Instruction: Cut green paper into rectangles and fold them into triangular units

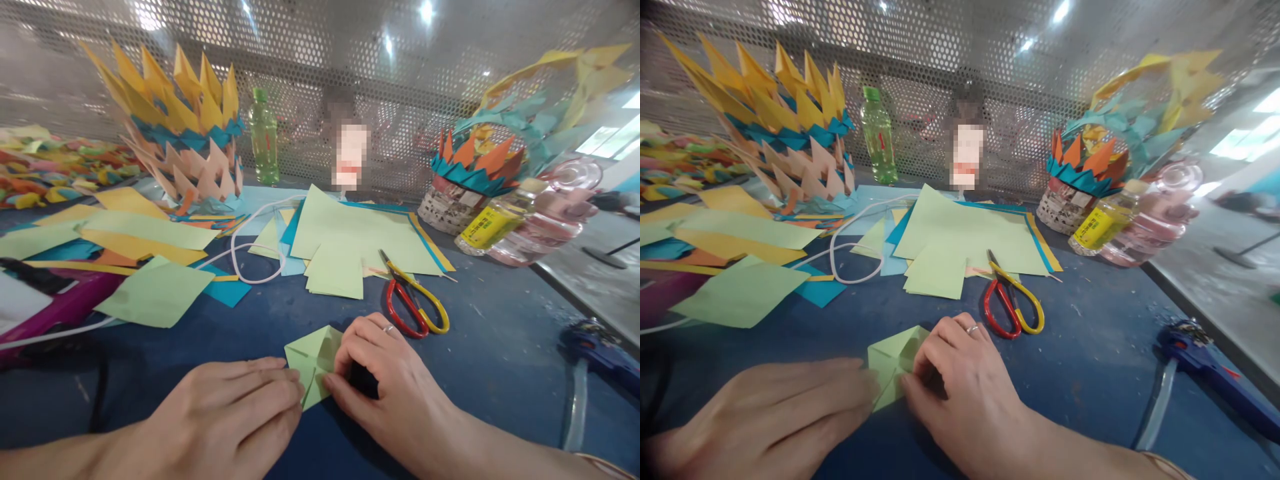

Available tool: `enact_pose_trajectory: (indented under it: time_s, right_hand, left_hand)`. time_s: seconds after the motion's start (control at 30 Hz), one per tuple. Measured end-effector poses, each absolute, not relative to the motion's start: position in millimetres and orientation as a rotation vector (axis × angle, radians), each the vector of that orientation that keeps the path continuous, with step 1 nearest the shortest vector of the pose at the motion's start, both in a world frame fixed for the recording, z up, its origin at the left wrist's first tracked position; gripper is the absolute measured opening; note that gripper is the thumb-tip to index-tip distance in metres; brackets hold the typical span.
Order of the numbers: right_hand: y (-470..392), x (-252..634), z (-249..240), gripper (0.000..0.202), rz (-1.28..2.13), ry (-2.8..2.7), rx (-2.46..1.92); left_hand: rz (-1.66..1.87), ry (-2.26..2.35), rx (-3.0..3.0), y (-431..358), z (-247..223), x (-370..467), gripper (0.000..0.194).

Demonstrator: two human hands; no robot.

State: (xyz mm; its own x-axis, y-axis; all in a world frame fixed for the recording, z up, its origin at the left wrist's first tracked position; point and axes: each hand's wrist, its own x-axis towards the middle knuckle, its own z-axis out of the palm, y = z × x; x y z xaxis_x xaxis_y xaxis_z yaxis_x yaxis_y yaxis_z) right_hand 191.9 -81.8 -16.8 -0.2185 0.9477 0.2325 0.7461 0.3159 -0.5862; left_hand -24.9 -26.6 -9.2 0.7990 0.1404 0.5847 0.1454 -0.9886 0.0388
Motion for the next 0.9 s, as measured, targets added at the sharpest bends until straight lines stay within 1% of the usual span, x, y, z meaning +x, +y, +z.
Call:
enact_pose_trajectory:
  time_s: [0.27,0.53,0.6,0.77,0.9]
  right_hand:
    - [-81.5,192.1,-17.3,0.019,0.492,-2.024,-1.477]
    - [-81.2,191.2,-16.9,0.02,0.493,-2.016,-1.472]
    - [-80.8,190.8,-17.0,0.021,0.495,-2.019,-1.475]
    - [-81.1,191.1,-17.1,0.02,0.489,-2.022,-1.477]
    - [-82.1,191.1,-17.7,0.02,0.485,-2.027,-1.478]
  left_hand:
    - [-1.029,-0.249,-2.906,-24.7,-3.3,-22.7,0.028]
    - [-0.99,-0.252,-3.152,-20.7,-6.1,-24.4,0.037]
    - [-0.999,-0.256,-3.141,-21.5,-6.6,-24.6,0.038]
    - [-1.017,-0.195,-3.057,-25.3,-7.9,-24.6,0.032]
    - [-0.999,-0.179,-3.02,-25.6,-6.6,-23.1,0.035]
